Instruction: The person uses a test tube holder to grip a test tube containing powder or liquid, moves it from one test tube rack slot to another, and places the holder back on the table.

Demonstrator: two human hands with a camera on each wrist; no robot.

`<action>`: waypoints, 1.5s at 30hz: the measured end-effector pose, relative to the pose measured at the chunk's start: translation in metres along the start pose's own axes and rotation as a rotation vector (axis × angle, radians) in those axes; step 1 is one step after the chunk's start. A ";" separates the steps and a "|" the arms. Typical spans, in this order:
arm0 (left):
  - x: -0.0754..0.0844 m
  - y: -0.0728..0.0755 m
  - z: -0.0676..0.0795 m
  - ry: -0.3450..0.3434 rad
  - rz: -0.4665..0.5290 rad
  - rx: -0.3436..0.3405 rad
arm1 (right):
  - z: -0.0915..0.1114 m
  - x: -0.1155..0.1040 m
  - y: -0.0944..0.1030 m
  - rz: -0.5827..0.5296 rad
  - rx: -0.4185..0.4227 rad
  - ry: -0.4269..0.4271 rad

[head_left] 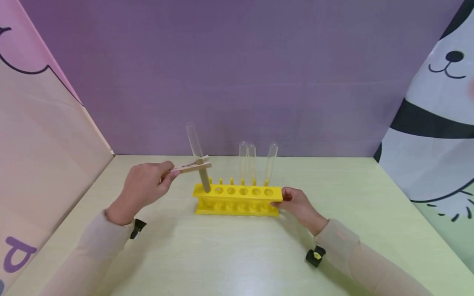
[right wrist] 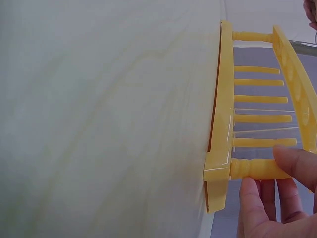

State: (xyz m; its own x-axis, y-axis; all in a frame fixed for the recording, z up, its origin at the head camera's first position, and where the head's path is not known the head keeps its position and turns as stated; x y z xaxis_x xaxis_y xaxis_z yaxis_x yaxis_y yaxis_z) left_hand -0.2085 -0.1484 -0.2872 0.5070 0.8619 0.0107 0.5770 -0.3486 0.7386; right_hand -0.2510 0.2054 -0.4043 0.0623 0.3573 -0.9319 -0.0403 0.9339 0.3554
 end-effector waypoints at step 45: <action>0.014 -0.010 -0.009 -0.065 0.040 0.092 | -0.002 0.002 0.001 -0.005 -0.001 0.018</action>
Point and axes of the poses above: each hand's wrist, its own z-axis away from the middle knuckle, its own y-axis out of the back of the hand, x = y × z, the point moved 5 cm from there along -z, towards the middle knuckle, and after that the axes turned 7 degrees about x, right-handed, at the moved point
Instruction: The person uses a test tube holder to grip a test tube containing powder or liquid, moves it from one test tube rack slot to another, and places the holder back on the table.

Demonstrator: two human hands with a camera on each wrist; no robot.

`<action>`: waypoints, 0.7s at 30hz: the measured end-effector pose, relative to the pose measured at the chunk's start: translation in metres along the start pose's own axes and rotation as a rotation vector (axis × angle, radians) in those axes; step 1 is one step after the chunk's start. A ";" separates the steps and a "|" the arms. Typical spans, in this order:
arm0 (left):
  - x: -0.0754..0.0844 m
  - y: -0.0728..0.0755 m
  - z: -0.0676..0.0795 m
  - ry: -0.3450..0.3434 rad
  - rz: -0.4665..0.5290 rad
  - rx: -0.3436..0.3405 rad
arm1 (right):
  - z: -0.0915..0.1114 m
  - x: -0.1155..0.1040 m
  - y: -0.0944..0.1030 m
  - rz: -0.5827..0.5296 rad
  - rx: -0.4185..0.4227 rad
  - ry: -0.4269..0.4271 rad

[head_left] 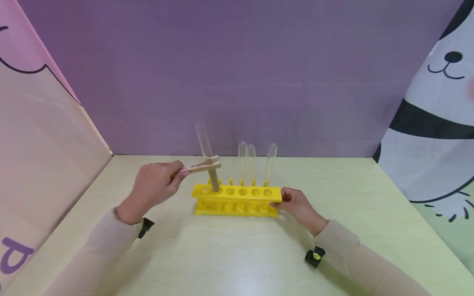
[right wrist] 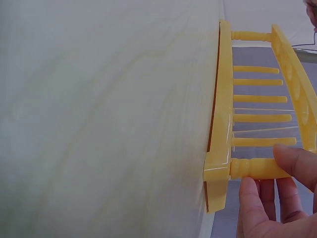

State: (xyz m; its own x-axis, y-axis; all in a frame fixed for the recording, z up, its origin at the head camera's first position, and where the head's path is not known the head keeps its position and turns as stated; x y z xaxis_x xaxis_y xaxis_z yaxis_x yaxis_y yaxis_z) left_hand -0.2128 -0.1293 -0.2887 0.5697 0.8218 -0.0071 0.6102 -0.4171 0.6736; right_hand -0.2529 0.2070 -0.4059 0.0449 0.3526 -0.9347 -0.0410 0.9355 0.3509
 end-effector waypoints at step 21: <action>0.004 -0.015 0.005 0.026 0.006 -0.107 | 0.002 -0.002 -0.001 0.028 -0.005 -0.007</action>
Point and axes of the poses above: each hand's wrist, its own z-axis away from the middle knuckle, its own y-axis out of the back of the hand, x = y × z, the point moved 5 cm from there along -z, towards the middle knuckle, and after that the axes turned 7 degrees about x, right-handed, at the moved point
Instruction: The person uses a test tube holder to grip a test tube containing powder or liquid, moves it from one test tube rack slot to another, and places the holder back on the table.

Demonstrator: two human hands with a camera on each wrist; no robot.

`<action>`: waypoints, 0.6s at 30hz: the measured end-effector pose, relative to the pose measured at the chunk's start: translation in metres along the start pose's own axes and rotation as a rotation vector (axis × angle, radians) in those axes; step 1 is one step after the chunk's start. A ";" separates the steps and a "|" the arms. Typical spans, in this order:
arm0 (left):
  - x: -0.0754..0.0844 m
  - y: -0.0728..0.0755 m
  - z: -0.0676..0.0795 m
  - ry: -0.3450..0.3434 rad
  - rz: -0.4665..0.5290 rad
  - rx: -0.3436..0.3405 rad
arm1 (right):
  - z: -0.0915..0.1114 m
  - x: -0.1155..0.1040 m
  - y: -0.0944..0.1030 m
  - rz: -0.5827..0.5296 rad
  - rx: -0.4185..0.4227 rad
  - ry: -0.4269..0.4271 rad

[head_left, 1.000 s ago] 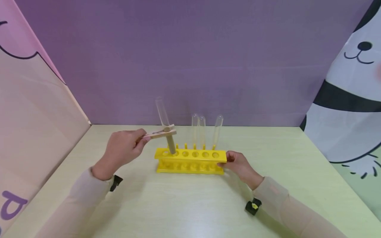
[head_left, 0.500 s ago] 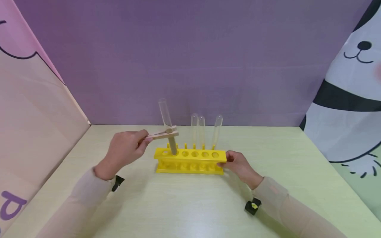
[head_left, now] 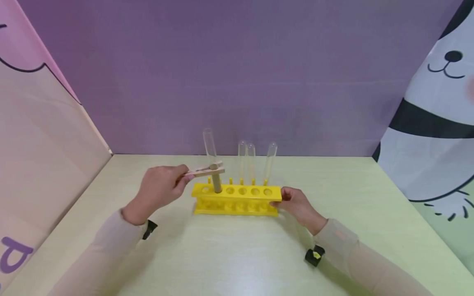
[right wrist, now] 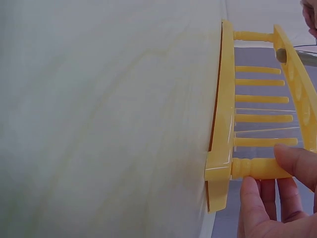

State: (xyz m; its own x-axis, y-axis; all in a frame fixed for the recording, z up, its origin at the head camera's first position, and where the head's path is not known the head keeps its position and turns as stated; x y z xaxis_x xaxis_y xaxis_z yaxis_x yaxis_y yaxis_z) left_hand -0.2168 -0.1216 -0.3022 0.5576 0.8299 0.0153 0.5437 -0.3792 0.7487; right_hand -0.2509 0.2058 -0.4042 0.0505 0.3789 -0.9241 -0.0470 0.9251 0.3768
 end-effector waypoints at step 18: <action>0.003 -0.011 0.007 0.040 -0.012 -0.086 | 0.000 0.000 0.000 0.004 0.007 0.000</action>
Point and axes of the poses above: each hand's wrist, its own z-axis away from the middle knuckle, its own y-axis out of the back of the hand, x = y × z, the point moved 5 cm from there along -z, towards the middle knuckle, and after that the axes turned 7 degrees about x, right-handed, at the moved point
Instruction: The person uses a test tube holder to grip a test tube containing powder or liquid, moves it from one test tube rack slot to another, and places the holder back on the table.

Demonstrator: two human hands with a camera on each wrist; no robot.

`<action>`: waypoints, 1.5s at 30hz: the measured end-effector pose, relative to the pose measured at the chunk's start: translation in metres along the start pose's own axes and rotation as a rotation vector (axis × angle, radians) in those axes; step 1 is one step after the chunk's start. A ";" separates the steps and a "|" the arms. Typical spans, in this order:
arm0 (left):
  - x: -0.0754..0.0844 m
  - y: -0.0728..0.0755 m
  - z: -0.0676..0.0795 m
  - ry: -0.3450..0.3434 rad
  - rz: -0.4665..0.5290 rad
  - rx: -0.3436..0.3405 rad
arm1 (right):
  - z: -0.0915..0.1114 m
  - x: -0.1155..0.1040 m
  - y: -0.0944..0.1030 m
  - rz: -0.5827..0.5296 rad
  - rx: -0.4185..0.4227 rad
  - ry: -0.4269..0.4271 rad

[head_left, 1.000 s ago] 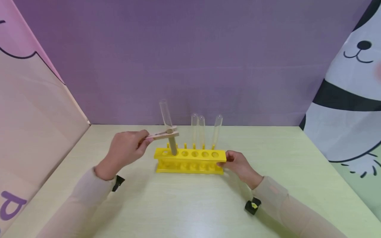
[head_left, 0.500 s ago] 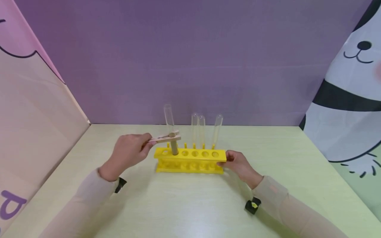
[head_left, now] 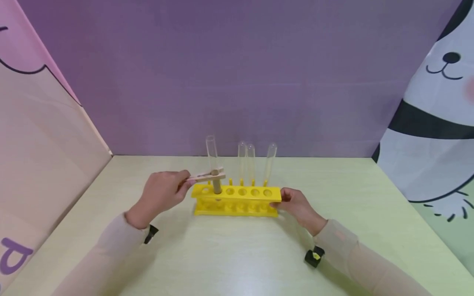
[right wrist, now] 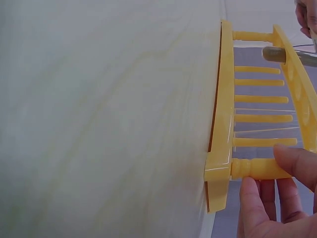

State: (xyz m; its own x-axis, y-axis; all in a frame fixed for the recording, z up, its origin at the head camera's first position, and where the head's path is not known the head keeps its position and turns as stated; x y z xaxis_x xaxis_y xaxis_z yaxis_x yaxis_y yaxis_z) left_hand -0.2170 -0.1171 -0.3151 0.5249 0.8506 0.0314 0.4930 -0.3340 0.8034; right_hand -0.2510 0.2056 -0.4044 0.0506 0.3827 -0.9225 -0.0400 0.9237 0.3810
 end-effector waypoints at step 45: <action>0.002 -0.021 0.014 -0.016 0.004 -0.004 | 0.001 0.000 0.000 -0.006 -0.002 0.011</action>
State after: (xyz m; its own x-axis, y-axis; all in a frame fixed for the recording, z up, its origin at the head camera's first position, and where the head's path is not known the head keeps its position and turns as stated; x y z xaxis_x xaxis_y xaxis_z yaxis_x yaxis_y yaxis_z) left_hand -0.2168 -0.1135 -0.3401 0.5380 0.8426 0.0256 0.4876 -0.3359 0.8059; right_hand -0.2505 0.2057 -0.4039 0.0397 0.3773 -0.9252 -0.0415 0.9258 0.3757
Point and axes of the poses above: each hand's wrist, its own z-axis away from the middle knuckle, its own y-axis out of the back of the hand, x = y × z, the point moved 5 cm from there along -z, towards the middle knuckle, and after that the axes turned 7 degrees about x, right-handed, at the moved point
